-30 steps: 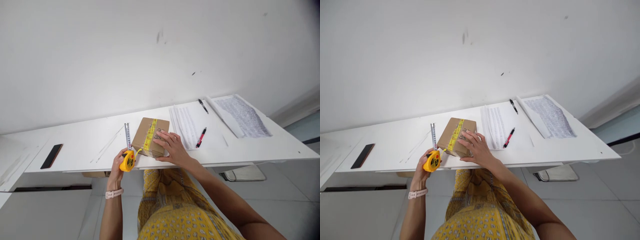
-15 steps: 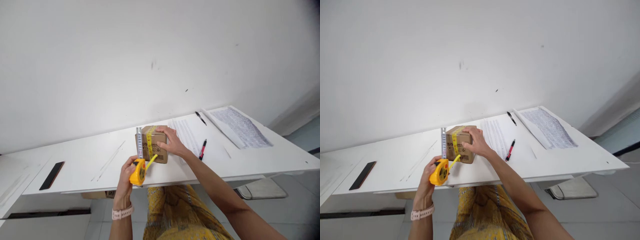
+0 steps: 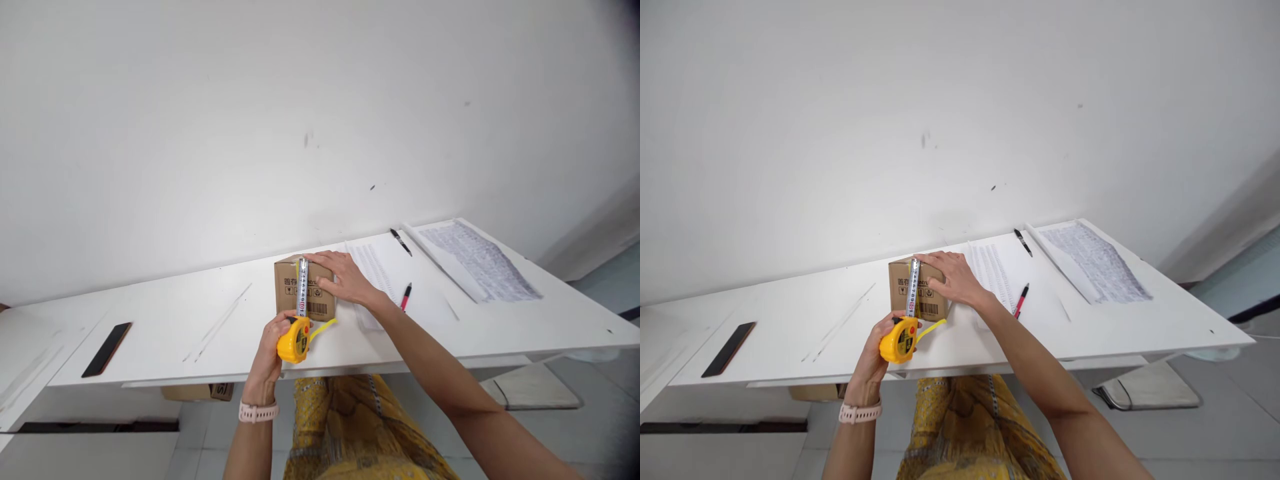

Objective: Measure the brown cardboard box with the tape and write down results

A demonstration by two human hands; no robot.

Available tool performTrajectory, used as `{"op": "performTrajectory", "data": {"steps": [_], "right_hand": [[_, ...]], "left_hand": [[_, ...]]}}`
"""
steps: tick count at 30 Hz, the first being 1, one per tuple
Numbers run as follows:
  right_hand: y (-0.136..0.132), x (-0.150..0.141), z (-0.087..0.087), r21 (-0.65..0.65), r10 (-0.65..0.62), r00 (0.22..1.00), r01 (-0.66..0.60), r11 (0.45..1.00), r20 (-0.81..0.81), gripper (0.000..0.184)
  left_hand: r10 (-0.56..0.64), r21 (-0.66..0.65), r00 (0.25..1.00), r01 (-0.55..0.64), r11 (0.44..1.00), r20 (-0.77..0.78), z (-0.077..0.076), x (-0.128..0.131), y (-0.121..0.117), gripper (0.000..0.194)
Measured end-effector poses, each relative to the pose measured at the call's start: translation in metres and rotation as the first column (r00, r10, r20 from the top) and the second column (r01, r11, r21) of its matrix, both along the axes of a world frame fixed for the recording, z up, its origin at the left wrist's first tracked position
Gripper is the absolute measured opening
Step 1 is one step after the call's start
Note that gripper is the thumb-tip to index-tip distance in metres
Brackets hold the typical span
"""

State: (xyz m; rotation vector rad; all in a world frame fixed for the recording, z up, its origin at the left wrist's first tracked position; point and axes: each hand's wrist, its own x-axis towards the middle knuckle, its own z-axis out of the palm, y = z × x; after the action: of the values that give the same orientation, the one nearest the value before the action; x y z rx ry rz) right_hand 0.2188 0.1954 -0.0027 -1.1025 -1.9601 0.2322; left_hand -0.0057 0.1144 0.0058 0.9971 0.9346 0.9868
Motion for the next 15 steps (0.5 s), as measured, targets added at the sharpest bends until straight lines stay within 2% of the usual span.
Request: {"op": "performTrajectory", "data": {"steps": [5,8,11,15], "right_hand": [[0.002,0.000,0.006,0.005,-0.008,0.996,0.008,1.000,0.085,0.055],[0.004,0.001,0.007,-0.029,-0.011,0.996,0.014,0.999,0.087,0.055],[0.006,0.004,0.007,-0.052,-0.008,0.998,0.011,0.999,0.055,0.053],[0.011,0.007,0.007,-0.060,0.007,1.000,-0.007,0.998,0.006,0.050]], "left_hand": [[0.017,-0.013,1.000,-0.016,1.000,0.018,-0.009,0.002,0.002,0.045],[0.032,0.004,0.999,-0.032,0.999,0.020,-0.024,0.006,-0.002,0.046],[-0.005,-0.033,0.999,0.006,0.999,0.044,-0.044,0.008,-0.009,0.047],[0.005,-0.057,0.999,-0.002,0.998,0.048,-0.062,-0.001,-0.008,0.048]]}}
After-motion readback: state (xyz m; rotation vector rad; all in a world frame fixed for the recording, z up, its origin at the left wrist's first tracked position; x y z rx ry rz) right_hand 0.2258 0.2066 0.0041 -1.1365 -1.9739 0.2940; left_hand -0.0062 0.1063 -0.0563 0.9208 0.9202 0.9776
